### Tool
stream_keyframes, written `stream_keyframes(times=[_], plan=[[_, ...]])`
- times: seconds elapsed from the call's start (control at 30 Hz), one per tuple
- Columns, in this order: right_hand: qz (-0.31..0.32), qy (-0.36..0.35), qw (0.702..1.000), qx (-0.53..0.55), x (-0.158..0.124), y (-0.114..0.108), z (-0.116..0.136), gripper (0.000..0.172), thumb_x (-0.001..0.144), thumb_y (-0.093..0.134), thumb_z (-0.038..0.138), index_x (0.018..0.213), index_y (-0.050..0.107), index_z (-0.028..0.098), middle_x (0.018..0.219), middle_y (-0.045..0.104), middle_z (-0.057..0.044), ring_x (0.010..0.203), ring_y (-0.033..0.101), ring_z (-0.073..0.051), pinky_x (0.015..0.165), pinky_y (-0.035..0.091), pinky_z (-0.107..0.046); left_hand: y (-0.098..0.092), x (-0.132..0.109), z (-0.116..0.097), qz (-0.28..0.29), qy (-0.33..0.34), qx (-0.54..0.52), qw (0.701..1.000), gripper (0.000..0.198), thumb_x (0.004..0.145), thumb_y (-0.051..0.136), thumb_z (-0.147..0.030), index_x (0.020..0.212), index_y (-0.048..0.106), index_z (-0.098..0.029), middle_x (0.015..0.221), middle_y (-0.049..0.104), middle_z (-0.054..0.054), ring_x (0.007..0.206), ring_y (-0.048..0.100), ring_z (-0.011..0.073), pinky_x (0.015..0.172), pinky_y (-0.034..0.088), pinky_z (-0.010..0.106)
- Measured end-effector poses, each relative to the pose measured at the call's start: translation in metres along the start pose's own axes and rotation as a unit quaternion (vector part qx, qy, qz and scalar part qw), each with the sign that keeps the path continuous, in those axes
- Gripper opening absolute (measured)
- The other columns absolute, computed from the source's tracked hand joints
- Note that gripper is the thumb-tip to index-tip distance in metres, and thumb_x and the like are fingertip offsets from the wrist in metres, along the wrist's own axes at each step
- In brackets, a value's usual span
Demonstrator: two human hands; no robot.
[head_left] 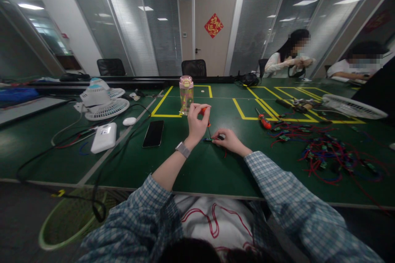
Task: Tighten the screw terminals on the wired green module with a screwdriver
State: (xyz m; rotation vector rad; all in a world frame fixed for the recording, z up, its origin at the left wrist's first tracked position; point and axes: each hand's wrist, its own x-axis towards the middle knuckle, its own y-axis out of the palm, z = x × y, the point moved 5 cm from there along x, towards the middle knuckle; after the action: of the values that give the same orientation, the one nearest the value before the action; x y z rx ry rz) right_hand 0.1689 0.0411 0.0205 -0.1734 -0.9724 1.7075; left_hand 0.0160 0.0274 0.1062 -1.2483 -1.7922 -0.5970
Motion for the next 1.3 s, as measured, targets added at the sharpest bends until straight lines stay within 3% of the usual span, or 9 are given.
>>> stream_keyframes(times=[0.13, 0.37, 0.7, 1.0, 1.2, 1.3], plan=[[0.0, 0.003, 1.0, 0.003, 0.0, 0.0, 0.0, 0.006, 0.072, 0.071, 0.016, 0.078, 0.072, 0.017, 0.082, 0.074, -0.005, 0.079, 0.068, -0.02, 0.079, 0.051, -0.033, 0.0, -0.002, 0.003, -0.025, -0.008, 0.01, 1.0, 0.011, 0.091, 0.059, -0.03, 0.087, 0.067, -0.023, 0.086, 0.052, 0.003, 0.081, 0.055, 0.0152, 0.078, 0.049, 0.031], [0.0, 0.007, 1.0, 0.005, 0.0, 0.001, -0.002, 0.008, 0.072, 0.072, 0.016, 0.079, 0.073, 0.017, 0.082, 0.074, -0.005, 0.08, 0.068, -0.02, 0.079, 0.051, -0.032, 0.0, -0.002, -0.001, 0.008, 0.001, -0.007, 1.0, 0.028, 0.1, 0.039, -0.028, 0.103, 0.067, -0.023, 0.096, 0.058, 0.005, 0.095, 0.057, 0.0179, 0.085, 0.048, 0.033], [0.002, 0.001, 1.0, 0.007, 0.001, 0.002, -0.003, 0.008, 0.072, 0.07, 0.016, 0.08, 0.073, 0.017, 0.082, 0.074, -0.006, 0.079, 0.068, -0.019, 0.078, 0.052, -0.032, 0.0, -0.003, -0.002, -0.009, 0.003, 0.018, 1.0, 0.015, 0.093, 0.054, -0.027, 0.093, 0.068, -0.023, 0.087, 0.051, 0.003, 0.08, 0.055, 0.0147, 0.076, 0.049, 0.03], [0.006, 0.001, 1.0, 0.006, 0.001, 0.002, -0.004, 0.009, 0.073, 0.071, 0.017, 0.082, 0.073, 0.016, 0.084, 0.074, -0.006, 0.079, 0.068, -0.019, 0.079, 0.053, -0.032, 0.004, -0.003, 0.003, 0.021, 0.001, -0.022, 1.0, 0.028, 0.099, 0.039, -0.025, 0.112, 0.064, -0.024, 0.106, 0.061, 0.007, 0.105, 0.057, 0.0187, 0.092, 0.047, 0.036], [0.007, -0.002, 1.0, 0.002, 0.001, 0.001, -0.001, 0.009, 0.073, 0.071, 0.017, 0.082, 0.073, 0.017, 0.083, 0.074, -0.006, 0.079, 0.068, -0.019, 0.078, 0.052, -0.032, 0.009, -0.005, 0.007, 0.044, -0.024, -0.048, 0.998, 0.025, 0.099, 0.043, -0.027, 0.117, 0.061, -0.024, 0.099, 0.065, 0.005, 0.084, 0.063, 0.0146, 0.077, 0.051, 0.03], [0.006, 0.001, 1.0, 0.004, 0.0, 0.001, 0.0, 0.009, 0.073, 0.07, 0.016, 0.082, 0.073, 0.016, 0.083, 0.073, -0.006, 0.078, 0.068, -0.019, 0.078, 0.052, -0.032, 0.008, -0.004, 0.005, 0.046, -0.012, -0.028, 0.999, 0.02, 0.096, 0.05, -0.025, 0.11, 0.063, -0.023, 0.095, 0.063, 0.004, 0.084, 0.06, 0.0148, 0.076, 0.049, 0.029]])
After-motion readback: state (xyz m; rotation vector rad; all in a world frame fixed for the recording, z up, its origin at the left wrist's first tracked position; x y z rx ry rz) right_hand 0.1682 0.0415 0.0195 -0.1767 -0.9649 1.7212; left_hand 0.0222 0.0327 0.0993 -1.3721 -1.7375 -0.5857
